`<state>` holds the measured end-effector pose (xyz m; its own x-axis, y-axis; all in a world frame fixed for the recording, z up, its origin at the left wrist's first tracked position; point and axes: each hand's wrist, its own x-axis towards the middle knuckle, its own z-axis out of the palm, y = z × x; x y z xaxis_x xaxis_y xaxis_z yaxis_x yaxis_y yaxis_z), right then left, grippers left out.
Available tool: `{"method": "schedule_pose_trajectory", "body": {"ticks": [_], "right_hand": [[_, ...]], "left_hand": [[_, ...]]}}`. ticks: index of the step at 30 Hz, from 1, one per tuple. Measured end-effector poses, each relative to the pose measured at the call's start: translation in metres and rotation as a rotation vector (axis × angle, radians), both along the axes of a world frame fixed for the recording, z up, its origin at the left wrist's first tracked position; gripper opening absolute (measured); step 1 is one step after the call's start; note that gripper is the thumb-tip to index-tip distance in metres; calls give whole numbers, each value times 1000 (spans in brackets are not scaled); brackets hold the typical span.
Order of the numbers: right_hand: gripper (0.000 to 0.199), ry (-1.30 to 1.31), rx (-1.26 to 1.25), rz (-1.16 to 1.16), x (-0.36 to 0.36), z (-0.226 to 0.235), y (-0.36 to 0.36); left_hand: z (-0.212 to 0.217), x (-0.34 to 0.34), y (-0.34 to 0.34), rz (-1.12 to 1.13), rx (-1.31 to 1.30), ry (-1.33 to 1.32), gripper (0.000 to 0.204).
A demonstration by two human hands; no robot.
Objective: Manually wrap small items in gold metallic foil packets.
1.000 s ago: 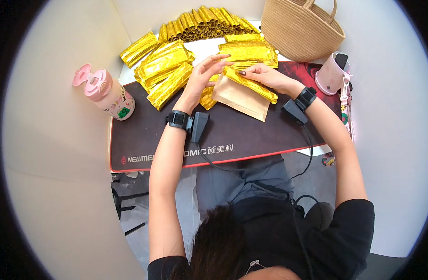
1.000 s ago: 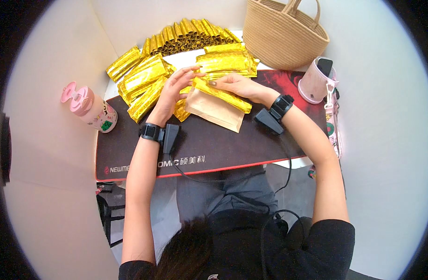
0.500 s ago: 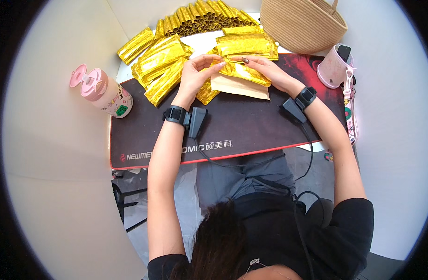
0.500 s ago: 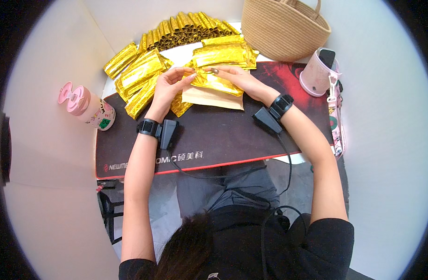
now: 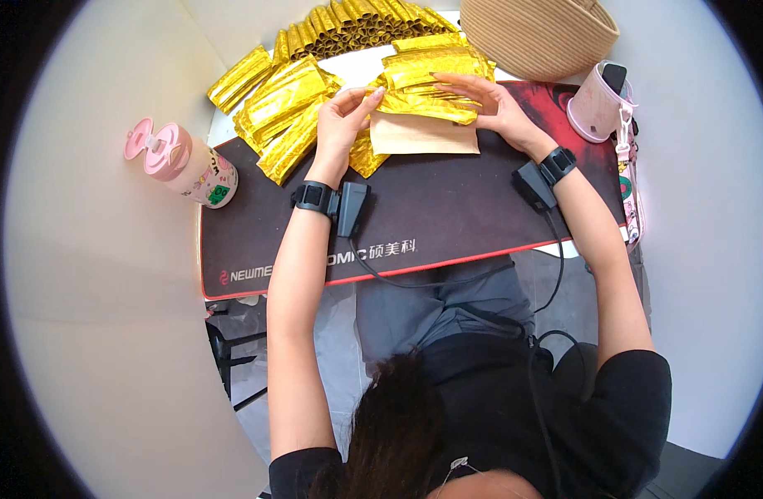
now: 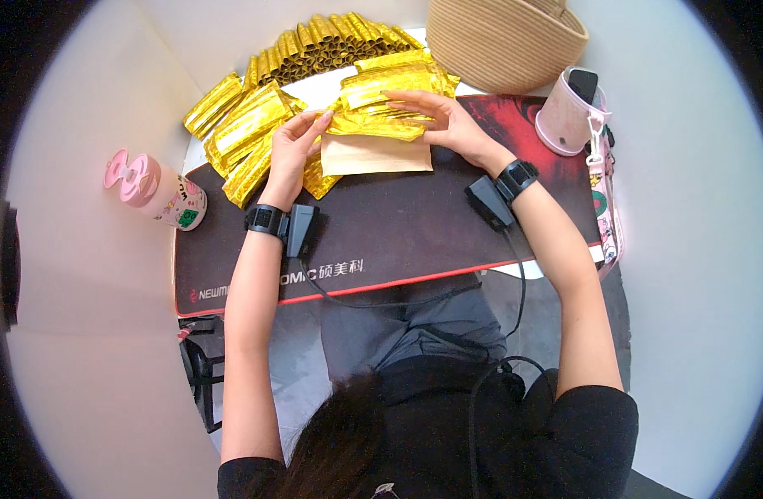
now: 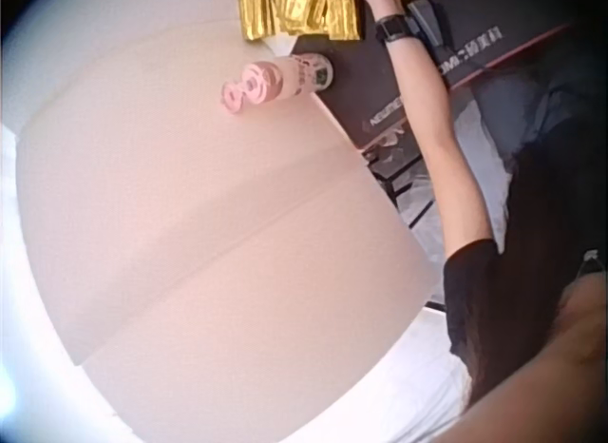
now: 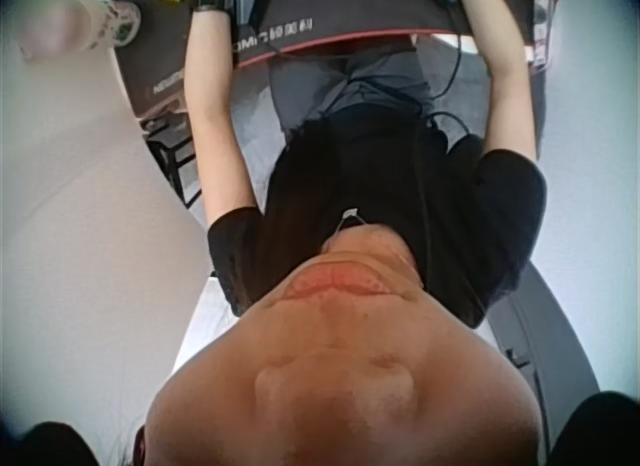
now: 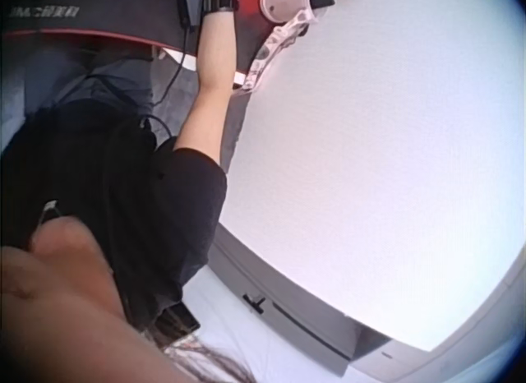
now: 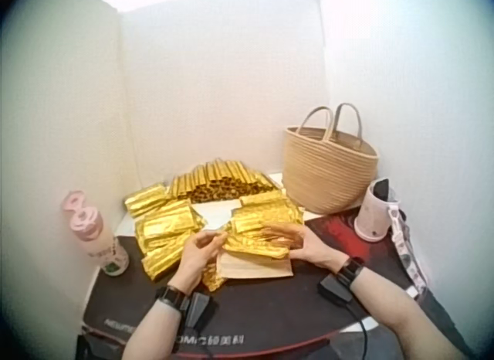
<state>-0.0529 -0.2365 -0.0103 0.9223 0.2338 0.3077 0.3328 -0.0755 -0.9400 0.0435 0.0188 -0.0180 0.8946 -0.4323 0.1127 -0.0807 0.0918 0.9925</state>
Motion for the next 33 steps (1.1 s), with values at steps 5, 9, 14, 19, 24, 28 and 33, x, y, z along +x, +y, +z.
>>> {"method": "schedule_pose_trajectory", "body": {"ticks": [5,9,14,19,24,28,33], "right_hand": [[24,-86,30,-76,1,-4,-2],[18,-136,18,-139,1,-8,-2],[15,-89,97,-235,2,-10,-2],[18,-75,83,-252,3,-13,-5],[19,-67,85,-280,5,-17,-9],[19,-78,58,-319,7,-19,-9],[20,-77,51,-359,8,-20,-9]], "left_hand": [[-3,2,0,8,-48,5,23],[-2,2,2,52,-29,5,23],[4,-6,2,69,-37,21,24],[1,-3,1,91,-48,25,23],[0,-2,0,81,-119,44,22],[-1,-1,1,82,-124,42,21],[-1,0,4,75,-12,23,21]]}}
